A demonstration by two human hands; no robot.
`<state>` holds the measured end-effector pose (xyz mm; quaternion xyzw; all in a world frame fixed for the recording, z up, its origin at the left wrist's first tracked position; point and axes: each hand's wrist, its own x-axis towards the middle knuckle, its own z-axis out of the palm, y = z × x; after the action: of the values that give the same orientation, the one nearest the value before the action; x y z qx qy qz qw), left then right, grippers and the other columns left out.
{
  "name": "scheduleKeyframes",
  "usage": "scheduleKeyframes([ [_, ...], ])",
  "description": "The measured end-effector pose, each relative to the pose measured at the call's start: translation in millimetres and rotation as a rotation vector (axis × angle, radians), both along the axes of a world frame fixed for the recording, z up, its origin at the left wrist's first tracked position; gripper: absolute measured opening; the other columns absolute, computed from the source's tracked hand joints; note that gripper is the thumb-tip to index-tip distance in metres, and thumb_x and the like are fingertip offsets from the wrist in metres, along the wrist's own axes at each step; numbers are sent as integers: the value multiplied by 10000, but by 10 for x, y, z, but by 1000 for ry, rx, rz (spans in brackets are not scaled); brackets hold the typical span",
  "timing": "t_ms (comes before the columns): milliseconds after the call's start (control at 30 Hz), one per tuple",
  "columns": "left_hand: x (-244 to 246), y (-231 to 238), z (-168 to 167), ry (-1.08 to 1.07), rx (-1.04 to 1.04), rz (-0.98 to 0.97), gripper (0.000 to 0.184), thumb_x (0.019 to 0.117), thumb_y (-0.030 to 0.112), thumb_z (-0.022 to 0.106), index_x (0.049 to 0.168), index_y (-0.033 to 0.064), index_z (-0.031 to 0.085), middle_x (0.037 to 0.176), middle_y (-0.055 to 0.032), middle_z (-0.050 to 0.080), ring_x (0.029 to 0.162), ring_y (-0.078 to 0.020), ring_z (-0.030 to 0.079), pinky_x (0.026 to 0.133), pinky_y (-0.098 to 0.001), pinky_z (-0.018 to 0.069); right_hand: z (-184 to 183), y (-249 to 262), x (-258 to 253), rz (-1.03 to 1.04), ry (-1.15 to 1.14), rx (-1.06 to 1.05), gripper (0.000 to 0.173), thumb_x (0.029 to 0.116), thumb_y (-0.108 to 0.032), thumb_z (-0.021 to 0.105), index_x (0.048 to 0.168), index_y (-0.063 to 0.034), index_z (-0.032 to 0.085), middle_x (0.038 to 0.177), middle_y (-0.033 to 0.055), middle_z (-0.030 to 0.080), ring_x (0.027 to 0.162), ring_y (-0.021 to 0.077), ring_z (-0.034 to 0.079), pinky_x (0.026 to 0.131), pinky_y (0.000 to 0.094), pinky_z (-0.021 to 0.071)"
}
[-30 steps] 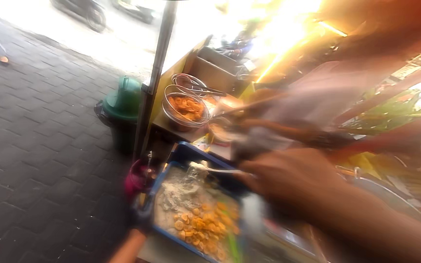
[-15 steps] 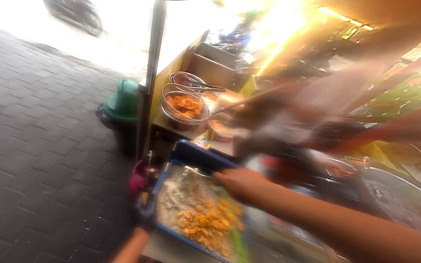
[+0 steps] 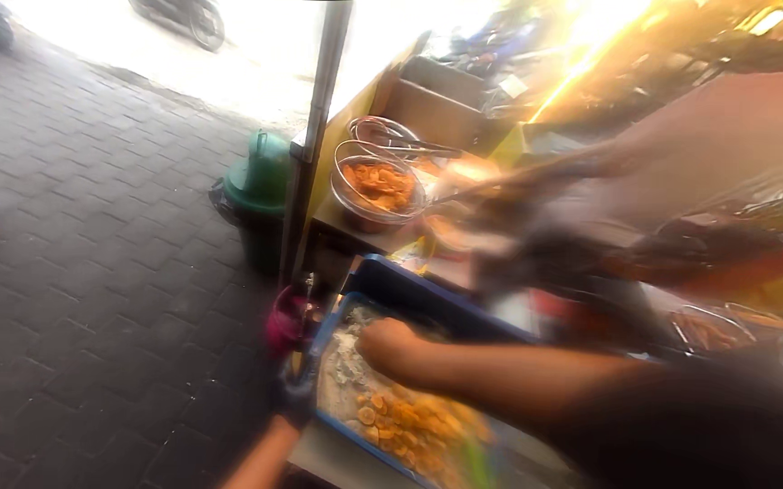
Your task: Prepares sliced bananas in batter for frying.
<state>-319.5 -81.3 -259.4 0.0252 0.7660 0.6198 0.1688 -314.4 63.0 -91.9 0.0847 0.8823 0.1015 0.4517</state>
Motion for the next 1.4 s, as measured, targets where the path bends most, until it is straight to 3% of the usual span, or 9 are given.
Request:
scheduleKeyframes([
  [333, 20, 19, -24, -8, -211, -31, 444, 945, 332, 698, 1231, -8, 676, 1176, -169, 701, 1141, -237, 650, 1039, -396, 475, 81, 357, -64, 51, 59, 64, 141, 993, -76, 575, 1065, -34, 689, 1059, 197, 691, 992, 405, 690, 717, 600, 555],
  [533, 76, 53, -13, 49, -277, -2, 380, 953, 382, 682, 1135, 50, 720, 1070, -124, 724, 1037, -237, 679, 960, -428, 510, 357, 354, 28, 113, 50, 100, 131, 1004, -79, 565, 1061, -45, 678, 1030, 185, 688, 974, 391, 690, 713, 579, 555],
  [600, 20, 5, 234, -79, -317, -86, 368, 965, 371, 671, 1168, 67, 712, 1122, -116, 715, 1075, -241, 664, 989, -449, 485, 258, 504, 88, 201, 143, 122, 121, 986, -122, 587, 1028, -105, 699, 933, 156, 687, 848, 372, 699, 608, 544, 553],
  [700, 36, 14, 70, -22, -269, -50, 396, 955, 363, 685, 1166, 29, 711, 1092, -136, 728, 1048, -256, 687, 981, -452, 509, 329, 694, 299, 325, 343, 117, 89, 922, -141, 645, 884, -139, 726, 761, 119, 668, 660, 336, 677, 471, 508, 509],
  [800, 17, 45, -122, 40, -235, -15, 424, 938, 376, 696, 1175, 25, 706, 1090, -132, 732, 1060, -245, 693, 991, -443, 516, 718, 536, 308, 227, 248, 147, 109, 991, -117, 587, 991, -90, 692, 885, 136, 676, 822, 352, 691, 629, 540, 543],
  [867, 36, 61, -213, 95, -188, 24, 402, 907, 375, 718, 1103, 24, 725, 1002, -119, 741, 966, -230, 710, 924, -430, 546, 403, 773, 224, 271, 380, 112, 114, 938, -141, 630, 882, -107, 723, 777, 123, 674, 693, 335, 684, 503, 519, 524],
  [1133, 27, 2, 28, 56, -197, -19, 419, 912, 353, 704, 1122, -10, 718, 1026, -139, 742, 986, -217, 710, 949, -409, 536, -127, 667, -335, 115, 196, 61, 160, 993, -128, 580, 1054, -71, 716, 1018, 180, 699, 915, 385, 704, 646, 569, 564],
  [1300, 4, 14, -22, 73, -153, -29, 454, 929, 385, 672, 1154, -8, 708, 1057, -124, 738, 1024, -167, 699, 968, -344, 526, 75, 604, -431, -10, 44, -17, 140, 992, -81, 579, 1079, -18, 668, 1066, 204, 684, 1003, 405, 693, 764, 618, 569],
  [1400, 17, 28, -46, 83, -172, -19, 483, 922, 382, 678, 1178, -26, 705, 1079, -156, 742, 1051, -225, 709, 984, -401, 532, -220, 725, -492, 47, 55, -41, 140, 971, -101, 606, 1051, -28, 695, 1048, 200, 692, 960, 401, 699, 698, 607, 569],
])
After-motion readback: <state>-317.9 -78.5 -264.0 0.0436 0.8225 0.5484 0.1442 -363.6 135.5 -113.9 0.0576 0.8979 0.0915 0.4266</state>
